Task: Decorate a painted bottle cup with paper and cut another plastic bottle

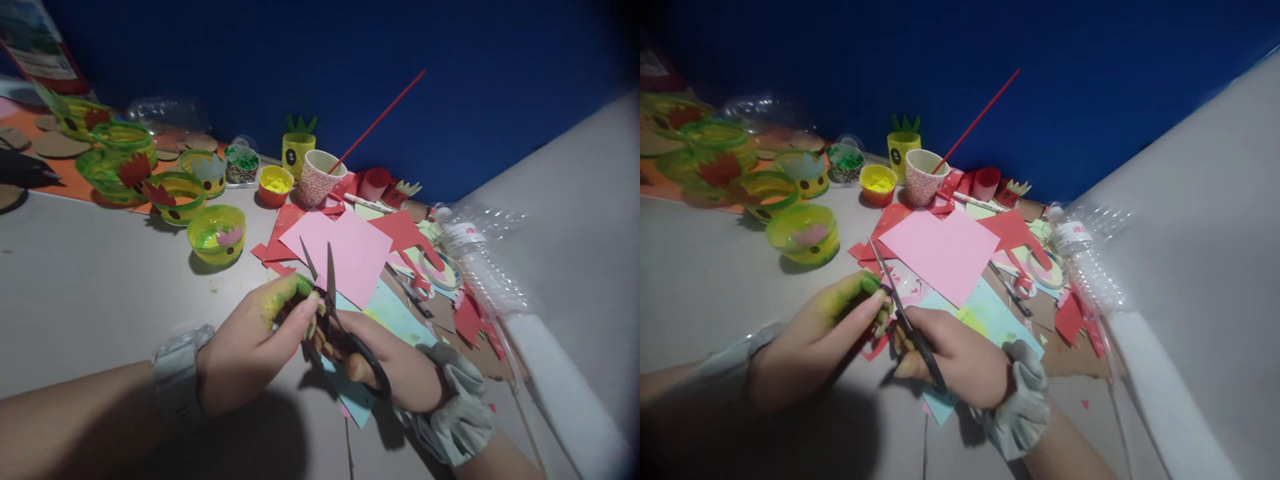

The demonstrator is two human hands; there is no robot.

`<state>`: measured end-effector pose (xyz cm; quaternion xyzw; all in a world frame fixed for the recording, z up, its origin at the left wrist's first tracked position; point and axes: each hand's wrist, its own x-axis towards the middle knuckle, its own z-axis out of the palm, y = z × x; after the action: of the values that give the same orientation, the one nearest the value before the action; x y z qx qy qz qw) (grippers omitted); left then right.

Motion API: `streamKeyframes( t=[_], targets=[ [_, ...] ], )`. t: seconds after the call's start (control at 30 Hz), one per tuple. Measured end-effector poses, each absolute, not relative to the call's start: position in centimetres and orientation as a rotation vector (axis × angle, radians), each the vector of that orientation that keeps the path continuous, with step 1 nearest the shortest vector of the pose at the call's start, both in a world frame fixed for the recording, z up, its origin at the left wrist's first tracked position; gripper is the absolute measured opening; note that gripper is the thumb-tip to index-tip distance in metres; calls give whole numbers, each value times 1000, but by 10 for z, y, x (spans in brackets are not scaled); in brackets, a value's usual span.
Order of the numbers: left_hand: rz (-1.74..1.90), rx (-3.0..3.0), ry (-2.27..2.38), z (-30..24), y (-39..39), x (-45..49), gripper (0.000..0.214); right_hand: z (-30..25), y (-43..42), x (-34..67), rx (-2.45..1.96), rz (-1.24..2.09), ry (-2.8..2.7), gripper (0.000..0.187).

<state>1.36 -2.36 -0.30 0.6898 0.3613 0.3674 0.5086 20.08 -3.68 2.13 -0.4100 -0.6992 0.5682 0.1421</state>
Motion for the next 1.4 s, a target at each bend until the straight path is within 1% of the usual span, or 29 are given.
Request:
streamKeyframes(
  t=[0.17,0.4,0.57,0.77,0.93,1.4],
  targets=[
    [889,1670,873,-2,-24,13,22,22,-37,203,-1172,1698,-2012,54],
    [889,1657,866,-1,-24,14,21,22,-37,203,-1233,1646,-2039,44],
    [875,1666,882,-2,-25,12,21,21,-37,203,-1191,1689,-2031,56],
    [888,1638,860,-1,-24,13,21,20,-38,204,-1210,1679,-2023,49],
    [895,1638,866,-1,-24,15,20,18,-37,204,-1181,1726,-2006,55],
    [894,1694,893,-1,-24,12,20,18,-38,206,-1247,1665,-2045,54]
  ],
)
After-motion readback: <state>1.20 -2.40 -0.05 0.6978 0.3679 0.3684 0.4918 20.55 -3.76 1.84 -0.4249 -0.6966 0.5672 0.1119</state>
